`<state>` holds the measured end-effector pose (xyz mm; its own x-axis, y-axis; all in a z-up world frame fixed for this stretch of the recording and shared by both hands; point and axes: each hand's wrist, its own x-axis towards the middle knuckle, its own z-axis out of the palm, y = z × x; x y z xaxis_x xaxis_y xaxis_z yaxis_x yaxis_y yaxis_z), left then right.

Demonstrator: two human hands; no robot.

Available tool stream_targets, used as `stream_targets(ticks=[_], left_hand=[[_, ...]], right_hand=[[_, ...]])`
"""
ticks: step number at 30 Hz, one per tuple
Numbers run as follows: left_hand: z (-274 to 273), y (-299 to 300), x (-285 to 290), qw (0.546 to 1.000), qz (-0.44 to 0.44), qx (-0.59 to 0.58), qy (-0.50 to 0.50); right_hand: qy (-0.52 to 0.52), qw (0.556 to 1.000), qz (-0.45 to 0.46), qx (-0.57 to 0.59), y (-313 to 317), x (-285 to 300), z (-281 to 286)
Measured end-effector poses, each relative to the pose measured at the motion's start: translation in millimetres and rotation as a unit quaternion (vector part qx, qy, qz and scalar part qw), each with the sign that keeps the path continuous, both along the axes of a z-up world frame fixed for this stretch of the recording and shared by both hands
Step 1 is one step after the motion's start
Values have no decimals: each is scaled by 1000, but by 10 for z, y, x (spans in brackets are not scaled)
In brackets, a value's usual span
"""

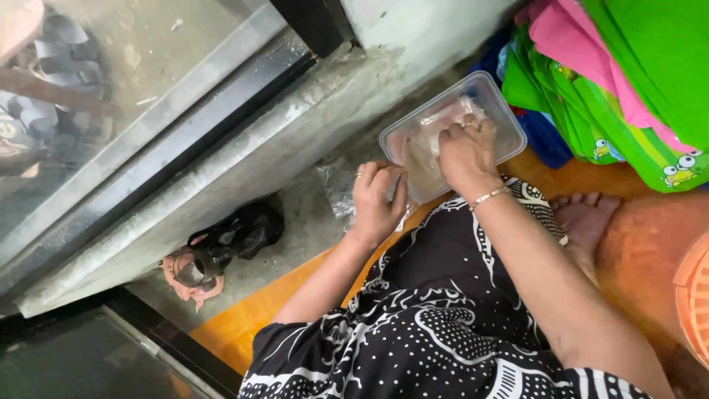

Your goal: Packing snacks into small plastic bags and then organizing those bags into larger green tote bags.

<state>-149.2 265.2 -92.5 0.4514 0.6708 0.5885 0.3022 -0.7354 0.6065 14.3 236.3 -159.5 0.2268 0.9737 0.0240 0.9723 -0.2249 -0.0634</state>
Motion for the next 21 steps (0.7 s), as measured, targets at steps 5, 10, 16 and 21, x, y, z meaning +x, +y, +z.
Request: stream_targets(ticks=[5, 10, 16, 21], left_hand=[[-233, 36, 347, 997, -37, -63, -15], [-172, 33, 395, 985, -66, -159, -5], [-357, 154, 603, 965, -25, -211, 155], [-629, 177, 725, 949, -26, -241, 203]], right_hand=[[45, 989, -42, -136, 213, -15, -468], [86, 986, -110, -94, 157, 47, -145], [-18, 989, -133, 62, 179, 103, -384], [248, 942, -219, -47, 173, 255, -69]])
